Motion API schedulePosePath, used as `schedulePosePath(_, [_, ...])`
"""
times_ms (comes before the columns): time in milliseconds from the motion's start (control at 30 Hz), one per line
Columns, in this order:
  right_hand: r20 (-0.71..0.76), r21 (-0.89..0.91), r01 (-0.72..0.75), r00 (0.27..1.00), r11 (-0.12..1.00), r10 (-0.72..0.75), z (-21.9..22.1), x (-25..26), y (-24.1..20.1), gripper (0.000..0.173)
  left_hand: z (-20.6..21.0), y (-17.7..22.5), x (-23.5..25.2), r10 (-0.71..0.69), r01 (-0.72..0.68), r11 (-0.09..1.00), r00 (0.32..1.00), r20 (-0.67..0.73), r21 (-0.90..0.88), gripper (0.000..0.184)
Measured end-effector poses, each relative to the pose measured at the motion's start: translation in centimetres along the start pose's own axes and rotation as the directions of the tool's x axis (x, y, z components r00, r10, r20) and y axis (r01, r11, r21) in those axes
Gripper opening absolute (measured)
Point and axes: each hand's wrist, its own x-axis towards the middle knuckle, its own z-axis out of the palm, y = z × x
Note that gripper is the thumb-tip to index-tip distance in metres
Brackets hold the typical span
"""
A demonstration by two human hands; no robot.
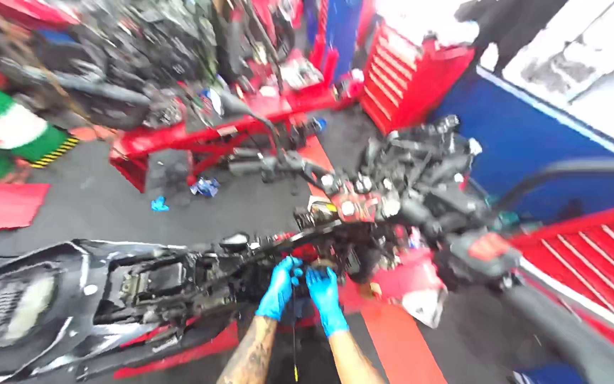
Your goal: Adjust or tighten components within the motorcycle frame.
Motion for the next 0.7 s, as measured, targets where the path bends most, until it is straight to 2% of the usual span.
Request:
schedulePosePath(167, [-0.015, -0.072, 0.029, 0.999, 0.997, -0.03, -0.7, 0.3, 0.0, 0.056, 1.3, -0.9, 1.3, -0.064, 0.058, 0.981, 0.998, -0.025, -0.187, 0.033])
schedulePosePath(267, [-0.029, -0.135, 0.036, 0.999, 0.99, -0.04, -0.7, -0.1, 0.0, 0.057, 2.0, -1.9, 1.7, -0.055, 0.037, 0.958, 0.997, -0.054, -0.284, 0.033])
schedulePosePath(500, [0.101, -0.204, 0.005, 0.995, 0.979, 0.016, -0.7, -0.3, -0.8, 0.057, 2.7, -1.9, 0.4, 0.08, -0.077, 0.963, 0.997, 0.001, -0.256, 0.032])
schedulePosePath(600, [0.143, -0.252, 0.031, 0.99, 0.967, 0.006, -1.6, -0.3, -0.1, 0.051, 2.2, -2.9, -0.4, 0.092, -0.087, 0.977, 0.996, 0.012, -0.196, 0.032])
schedulePosePath(700, [0.188, -0.297, 0.096, 0.981, 0.95, -0.041, 0.0, 1.4, -0.3, 0.047, 2.8, -2.7, 0.7, 0.098, -0.094, 0.976, 0.995, 0.009, -0.197, 0.036])
